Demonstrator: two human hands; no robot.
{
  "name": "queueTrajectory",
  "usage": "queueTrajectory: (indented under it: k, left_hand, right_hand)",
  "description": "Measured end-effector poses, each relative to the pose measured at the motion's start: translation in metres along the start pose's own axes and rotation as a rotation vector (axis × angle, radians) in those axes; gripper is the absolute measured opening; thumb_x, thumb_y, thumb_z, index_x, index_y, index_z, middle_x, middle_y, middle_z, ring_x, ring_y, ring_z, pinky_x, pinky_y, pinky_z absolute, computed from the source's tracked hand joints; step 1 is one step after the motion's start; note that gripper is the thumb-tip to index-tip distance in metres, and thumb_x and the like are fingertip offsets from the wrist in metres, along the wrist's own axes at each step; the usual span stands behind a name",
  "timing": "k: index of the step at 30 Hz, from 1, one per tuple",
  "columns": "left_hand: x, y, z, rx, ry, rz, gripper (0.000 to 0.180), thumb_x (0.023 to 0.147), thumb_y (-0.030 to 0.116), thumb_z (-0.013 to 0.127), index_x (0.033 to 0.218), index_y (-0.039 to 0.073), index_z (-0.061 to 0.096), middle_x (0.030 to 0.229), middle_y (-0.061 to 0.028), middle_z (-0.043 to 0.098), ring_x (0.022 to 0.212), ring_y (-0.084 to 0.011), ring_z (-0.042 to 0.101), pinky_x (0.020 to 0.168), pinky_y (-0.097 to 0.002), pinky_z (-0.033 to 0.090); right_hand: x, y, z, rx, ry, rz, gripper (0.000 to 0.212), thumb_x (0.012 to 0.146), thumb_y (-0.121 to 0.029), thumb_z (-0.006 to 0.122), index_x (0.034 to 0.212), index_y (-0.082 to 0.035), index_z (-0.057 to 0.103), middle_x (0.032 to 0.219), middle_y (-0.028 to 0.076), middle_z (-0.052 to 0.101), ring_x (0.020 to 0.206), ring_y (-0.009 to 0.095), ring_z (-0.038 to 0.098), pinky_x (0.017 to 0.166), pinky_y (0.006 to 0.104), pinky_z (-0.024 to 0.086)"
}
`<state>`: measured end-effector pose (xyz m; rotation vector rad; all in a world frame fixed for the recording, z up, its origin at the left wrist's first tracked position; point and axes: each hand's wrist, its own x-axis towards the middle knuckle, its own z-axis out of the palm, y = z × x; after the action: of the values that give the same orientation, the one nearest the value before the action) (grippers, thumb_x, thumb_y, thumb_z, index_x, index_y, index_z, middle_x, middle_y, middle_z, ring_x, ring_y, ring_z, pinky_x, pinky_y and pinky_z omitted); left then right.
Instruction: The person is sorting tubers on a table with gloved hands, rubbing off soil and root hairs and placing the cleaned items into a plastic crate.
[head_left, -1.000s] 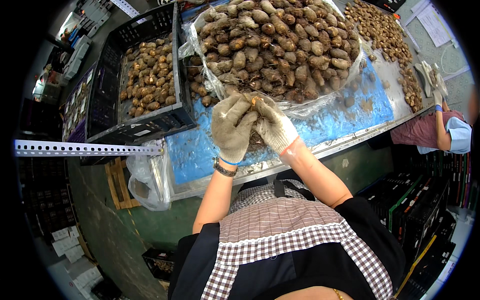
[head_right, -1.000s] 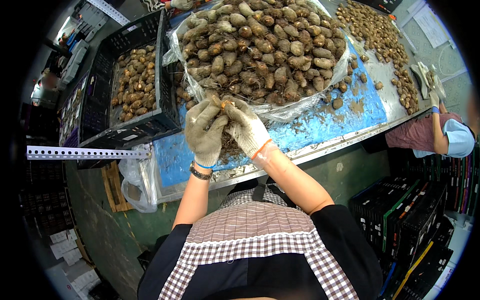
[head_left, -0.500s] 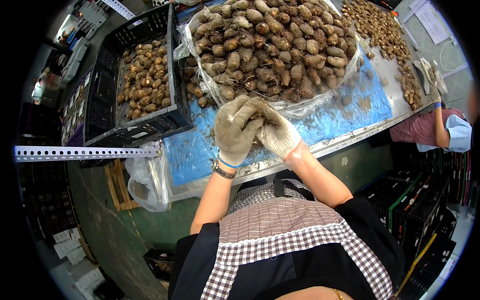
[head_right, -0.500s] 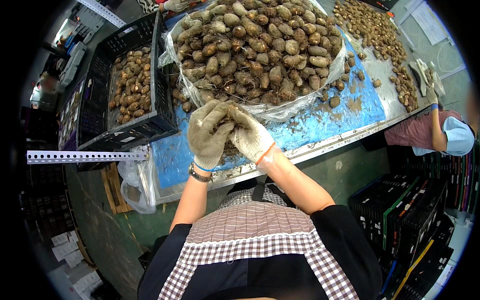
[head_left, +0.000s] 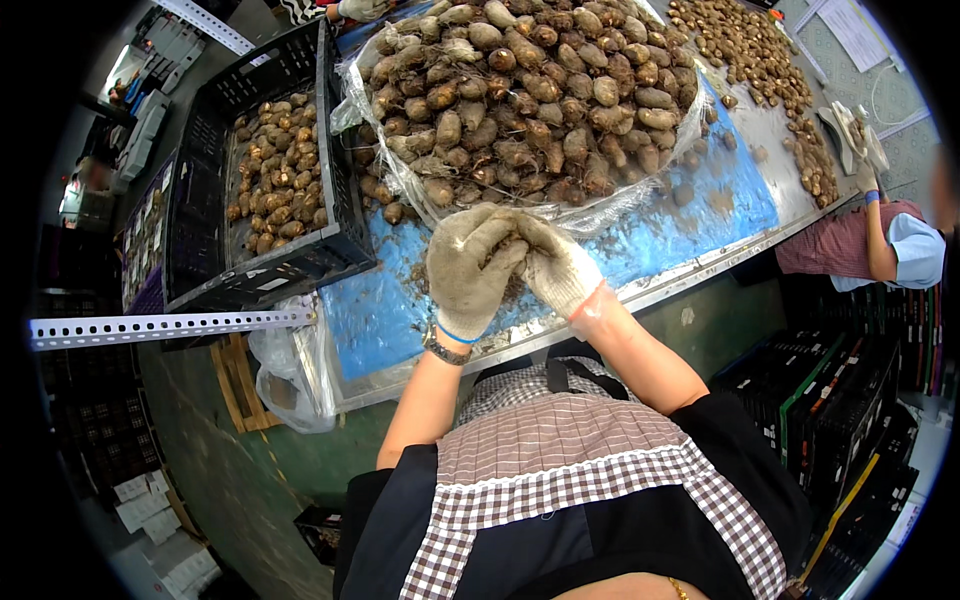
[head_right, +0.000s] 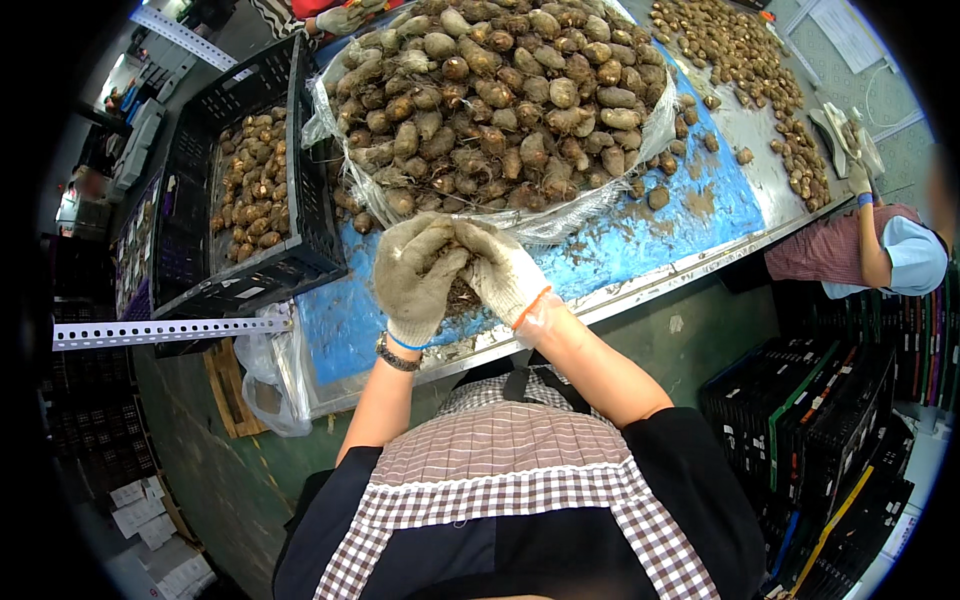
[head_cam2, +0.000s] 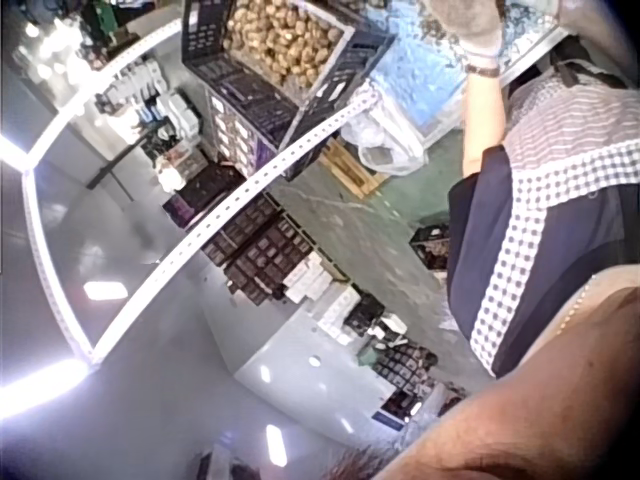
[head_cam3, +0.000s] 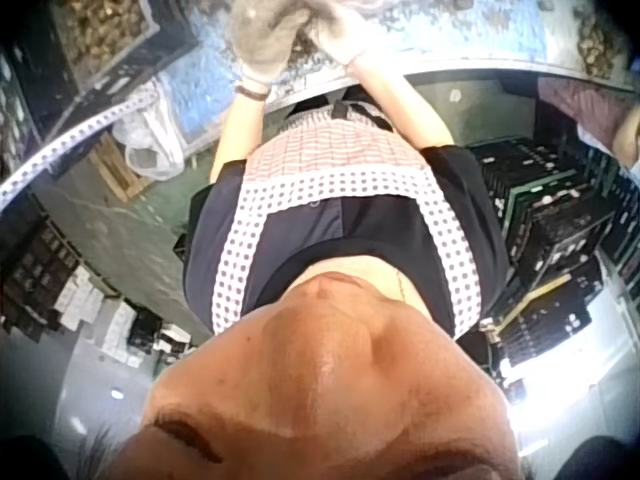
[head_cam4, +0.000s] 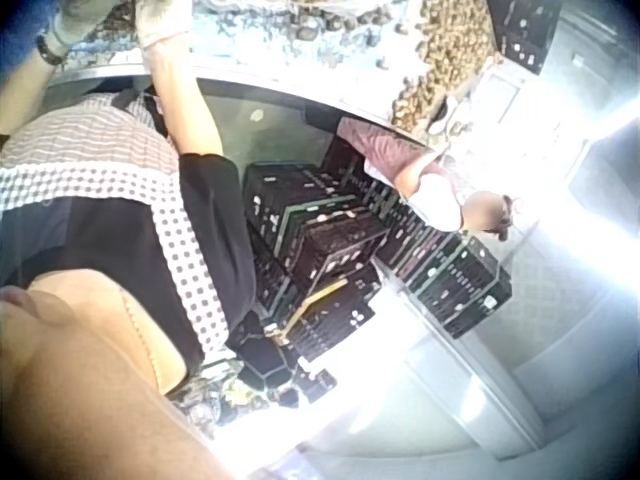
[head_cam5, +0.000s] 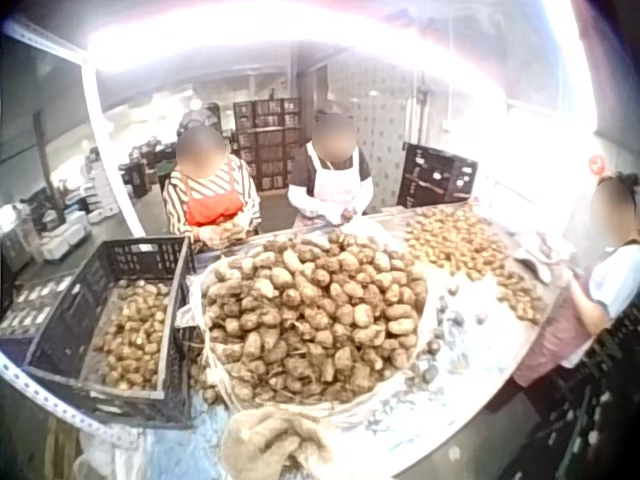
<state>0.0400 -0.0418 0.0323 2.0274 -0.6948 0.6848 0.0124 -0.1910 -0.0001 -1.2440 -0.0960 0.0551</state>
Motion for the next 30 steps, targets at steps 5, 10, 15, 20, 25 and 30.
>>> queueTrajectory:
  k: [5,10,15,20,25,30]
  left_hand:
    - [-0.002,-0.018,0.011,-0.020,0.142,-0.066,0.016,0.087,0.015,0.072,0.097,0.003,0.068,0.095,-0.0094,0.070,0.090,-0.0258,0.064,0.082,-0.0373,0.050]
    - [-0.001,-0.031,-0.011,-0.303,0.097,-0.737,0.019,0.090,0.016,0.069,0.100,-0.001,0.069,0.096,-0.0072,0.070,0.087,-0.0181,0.065,0.073,-0.0319,0.052]
    - [0.005,0.003,-0.008,-0.224,0.032,-0.313,0.020,0.085,0.014,0.074,0.098,-0.001,0.071,0.099,-0.0089,0.072,0.090,-0.0213,0.068,0.079,-0.0338,0.053]
    - [0.013,-0.001,-0.011,-0.037,0.018,-0.254,0.011,0.088,0.012,0.070,0.092,0.001,0.070,0.095,-0.0112,0.072,0.080,-0.0223,0.065,0.075,-0.0321,0.052]
    - [0.004,-0.030,-0.024,-0.523,0.181,-0.745,0.019,0.093,0.008,0.063,0.107,-0.006,0.064,0.085,-0.0072,0.065,0.071,-0.0091,0.054,0.062,-0.0260,0.049]
    - [0.002,0.010,-0.010,-0.447,-0.037,-0.630,0.029,0.084,0.002,0.069,0.113,-0.001,0.068,0.106,-0.0116,0.070,0.091,-0.0174,0.066,0.081,-0.0310,0.054]
  right_hand:
    - [0.003,0.001,0.003,0.593,0.153,0.234,0.038,0.094,-0.009,0.063,0.129,0.001,0.055,0.121,0.010,0.062,0.111,0.018,0.061,0.095,0.0301,0.052]
    - [0.007,-0.024,0.010,0.379,0.142,0.186,0.047,0.091,-0.010,0.067,0.133,0.004,0.051,0.122,0.014,0.062,0.112,0.020,0.062,0.094,0.0306,0.053]
    - [0.003,-0.029,0.004,0.044,0.093,0.153,0.051,0.089,-0.009,0.069,0.134,0.004,0.050,0.126,0.013,0.061,0.113,0.018,0.061,0.095,0.0304,0.052]
    - [0.001,-0.034,0.011,0.012,0.092,0.089,0.059,0.086,-0.002,0.070,0.139,0.005,0.046,0.133,0.014,0.057,0.120,0.019,0.057,0.099,0.0314,0.050]
    - [0.001,-0.032,0.002,0.047,0.039,-0.043,0.065,0.084,0.002,0.071,0.143,0.003,0.043,0.135,0.015,0.055,0.125,0.022,0.053,0.108,0.0350,0.044]
    - [0.001,-0.029,0.001,-0.167,0.051,-0.197,0.071,0.082,0.003,0.073,0.145,0.003,0.040,0.140,0.015,0.052,0.126,0.024,0.052,0.112,0.0375,0.039]
